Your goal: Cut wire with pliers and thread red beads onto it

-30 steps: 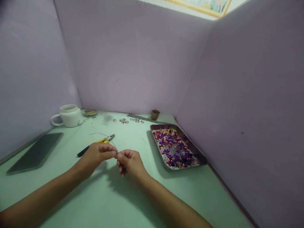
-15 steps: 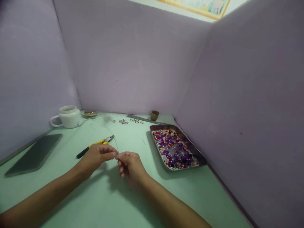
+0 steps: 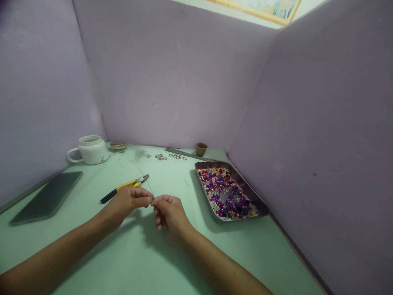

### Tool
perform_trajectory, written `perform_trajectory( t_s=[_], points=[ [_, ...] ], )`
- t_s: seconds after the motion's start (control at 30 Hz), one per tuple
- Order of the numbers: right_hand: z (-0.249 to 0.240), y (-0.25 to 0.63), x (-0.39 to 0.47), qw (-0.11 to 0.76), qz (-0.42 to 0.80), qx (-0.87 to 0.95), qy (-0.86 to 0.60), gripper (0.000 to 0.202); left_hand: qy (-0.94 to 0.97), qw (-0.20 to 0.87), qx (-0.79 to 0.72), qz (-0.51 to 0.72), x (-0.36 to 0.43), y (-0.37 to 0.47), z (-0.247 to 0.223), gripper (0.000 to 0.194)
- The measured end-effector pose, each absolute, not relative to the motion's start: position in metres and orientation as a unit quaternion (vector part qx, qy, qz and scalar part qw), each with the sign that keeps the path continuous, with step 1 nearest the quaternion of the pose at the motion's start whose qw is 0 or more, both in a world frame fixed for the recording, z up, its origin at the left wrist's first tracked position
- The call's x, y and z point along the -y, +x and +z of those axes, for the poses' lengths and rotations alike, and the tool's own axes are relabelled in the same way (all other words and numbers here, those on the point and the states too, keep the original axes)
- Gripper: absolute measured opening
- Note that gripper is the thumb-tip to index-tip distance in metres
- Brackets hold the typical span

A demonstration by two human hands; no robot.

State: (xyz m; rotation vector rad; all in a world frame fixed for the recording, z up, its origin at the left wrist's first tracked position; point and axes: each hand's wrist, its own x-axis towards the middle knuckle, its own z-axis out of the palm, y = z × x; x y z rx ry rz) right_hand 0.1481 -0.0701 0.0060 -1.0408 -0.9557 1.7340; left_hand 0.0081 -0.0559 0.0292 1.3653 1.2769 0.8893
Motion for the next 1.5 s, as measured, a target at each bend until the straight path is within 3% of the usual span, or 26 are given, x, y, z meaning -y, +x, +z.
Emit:
perform_trajectory(
  t_s=[0.43, 0.77, 1.0, 1.23, 1.5],
  points=[
    [0.001, 0.148, 0.069, 0.428, 0.651, 0.442, -0.445, 0.013, 0.591, 0.513, -0.509, 0.358, 0.052, 0.006, 0.026, 0.006],
    [0.003, 0.148, 0.072, 0.412, 0.706, 0.399, -0.415, 0.011, 0.575, 0.530, -0.494, 0.380, 0.058, 0.009, 0.028, 0.007],
    [0.007, 0.152, 0.071, 0.356, 0.832, 0.275, -0.326, 0.009, 0.565, 0.574, -0.435, 0.403, 0.057, 0.007, 0.024, 0.007],
    [0.009, 0.160, 0.061, 0.379, 0.837, 0.208, -0.335, 0.007, 0.498, 0.584, -0.484, 0.420, 0.050, 0.005, 0.021, 0.015],
    [0.000, 0.157, 0.062, 0.388, 0.775, 0.332, -0.372, 0.012, 0.535, 0.578, -0.461, 0.410, 0.052, 0.007, 0.021, 0.012]
  ],
)
